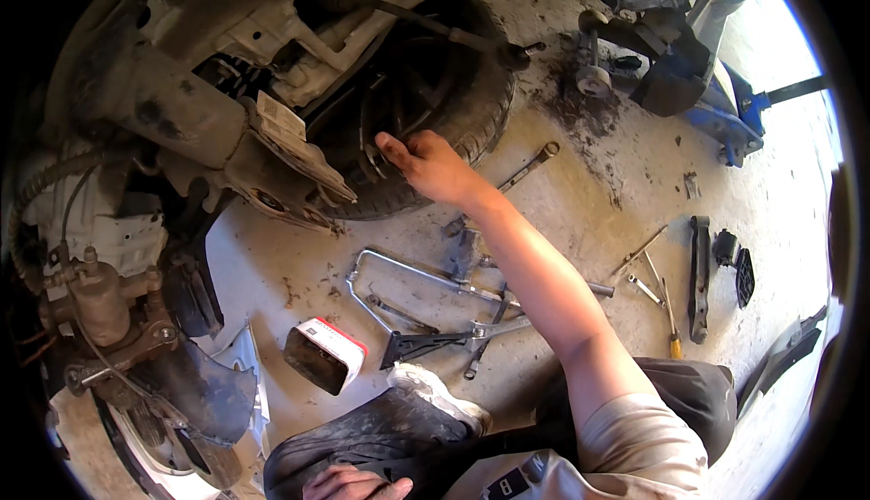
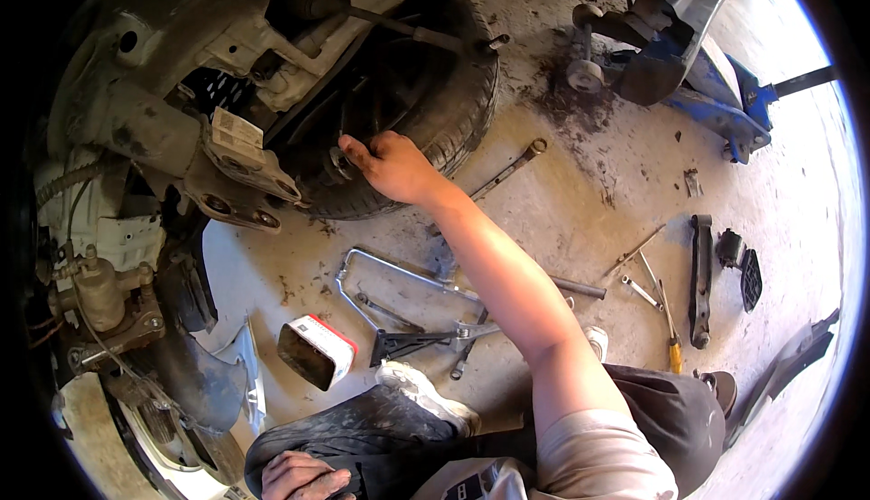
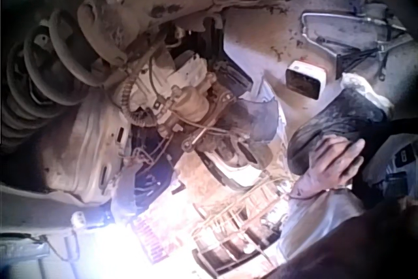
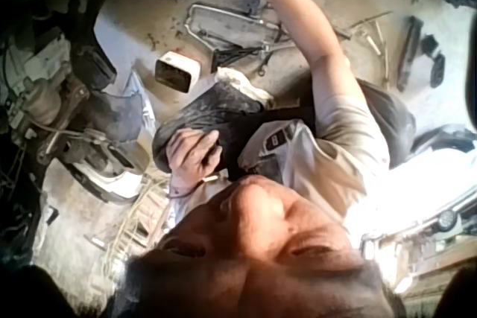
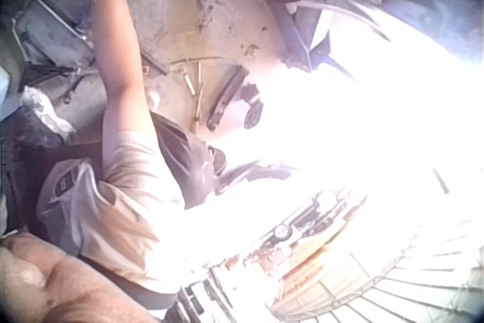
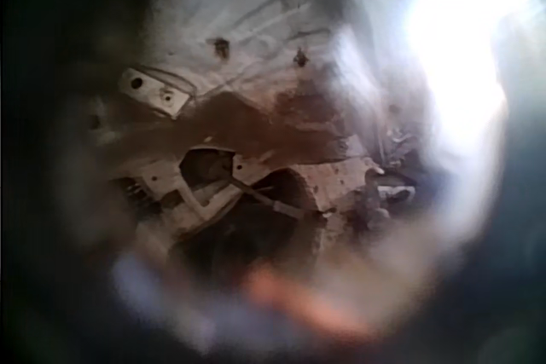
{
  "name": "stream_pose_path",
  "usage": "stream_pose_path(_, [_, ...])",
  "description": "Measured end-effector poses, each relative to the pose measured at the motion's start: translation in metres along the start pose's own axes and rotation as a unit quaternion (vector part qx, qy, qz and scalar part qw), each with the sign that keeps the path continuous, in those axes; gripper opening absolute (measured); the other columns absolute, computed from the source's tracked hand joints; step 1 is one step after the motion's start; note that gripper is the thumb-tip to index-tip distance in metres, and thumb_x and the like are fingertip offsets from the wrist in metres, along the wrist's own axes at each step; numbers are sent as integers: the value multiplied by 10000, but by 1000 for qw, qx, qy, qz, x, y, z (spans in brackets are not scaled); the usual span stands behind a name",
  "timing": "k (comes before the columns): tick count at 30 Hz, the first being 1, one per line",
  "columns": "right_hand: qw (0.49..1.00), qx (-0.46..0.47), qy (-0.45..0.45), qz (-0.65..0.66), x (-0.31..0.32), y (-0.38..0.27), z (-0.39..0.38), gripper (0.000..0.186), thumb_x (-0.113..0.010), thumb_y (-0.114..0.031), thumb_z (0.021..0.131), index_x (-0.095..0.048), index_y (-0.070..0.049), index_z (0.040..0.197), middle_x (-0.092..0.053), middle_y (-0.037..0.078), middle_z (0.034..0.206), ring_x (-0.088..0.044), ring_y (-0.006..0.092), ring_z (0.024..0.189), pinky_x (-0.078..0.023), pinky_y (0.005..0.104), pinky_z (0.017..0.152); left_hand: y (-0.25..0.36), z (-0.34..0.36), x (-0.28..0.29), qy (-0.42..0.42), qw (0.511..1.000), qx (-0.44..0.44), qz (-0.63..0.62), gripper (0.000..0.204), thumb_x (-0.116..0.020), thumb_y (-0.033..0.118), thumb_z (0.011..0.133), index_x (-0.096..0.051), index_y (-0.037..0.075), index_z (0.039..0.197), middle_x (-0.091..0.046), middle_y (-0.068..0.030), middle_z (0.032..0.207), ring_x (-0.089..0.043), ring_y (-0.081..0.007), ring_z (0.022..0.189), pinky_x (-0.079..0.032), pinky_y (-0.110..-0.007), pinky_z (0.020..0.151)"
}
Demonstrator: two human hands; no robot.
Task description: The person sits on the garage floor and works on the front suspension of a lifted car. They use a wrench to tighten bolts on a control arm, then retrieve bolts from a small container and install them by hand. Finally, they reach into the engine bay to adjust a component near the battery.
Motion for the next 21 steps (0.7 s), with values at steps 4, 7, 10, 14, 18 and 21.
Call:
stream_pose_path(4, [990, 122, 56, 35, 12, 0, -1, 570, -534, -466, 938, -634, 84, 822, -605, 274, 712, -628, 371, 763, -474, 438, 712, 2, 2, -1, 4, 1000, -11, -2, 253, -720, 137, 785, -699, 50, 1022, -631, -79, 857, -628, -257, 755, -525, -383, 687])
stream_pose_path(7, [997, 76, 20, 19, 9, -12, -4, 563, -528, -462, 940, -641, 81, 843, -614, 281, 731, -639, 374, 790, -474, 445, 726, 1, -1, -1, -1, 1000, -10, -5, 256, -717, 141, 791, -696, 48, 1028, -631, -81, 860, -627, -257, 754, -524, -383, 685])
stream_pose_path(10, [999, -28, -15, -40, 2, 4, 1, 532, -531, -445, 939, -650, 73, 908, -626, 289, 775, -640, 369, 818, -474, 442, 745, 2, -1, -1, -1, 1000, -10, -6, 261, -714, 144, 796, -690, 45, 1037, -629, -82, 859, -626, -258, 754, -524, -384, 685])
stream_pose_path(14, [990, 115, 59, 48, 12, -2, -5, 555, -529, -465, 941, -645, 69, 841, -628, 268, 757, -630, 362, 777, -481, 425, 722, 4, 1, 0, 2, 1000, -18, -7, 257, -711, 145, 802, -685, 40, 1036, -628, -83, 857, -624, -259, 749, -524, -383, 679])
stream_pose_path(18, [1000, -16, -8, 14, -2, 2, -1, 545, -538, -465, 938, -651, 62, 861, -628, 256, 752, -626, 355, 776, -480, 418, 728, 4, -1, -1, 2, 1000, -16, -5, 251, -709, 141, 806, -683, 39, 1033, -627, -85, 855, -623, -262, 740, -524, -382, 671])
stream_pose_path(21, [993, 77, 40, 77, 7, 2, -4, 541, -543, -465, 937, -652, 60, 870, -623, 258, 748, -623, 360, 777, -480, 416, 735, 5, 1, -1, 6, 1000, -20, -7, 249, -709, 139, 809, -680, 41, 1036, -628, -87, 857, -623, -264, 736, -524, -383, 669])
Point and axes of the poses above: each hand's wrist, its own z-axis towards the middle knuckle, its own x-axis out of the back of the hand, y = z × x, the point moved 8 cm from there along z, towards the middle knuckle
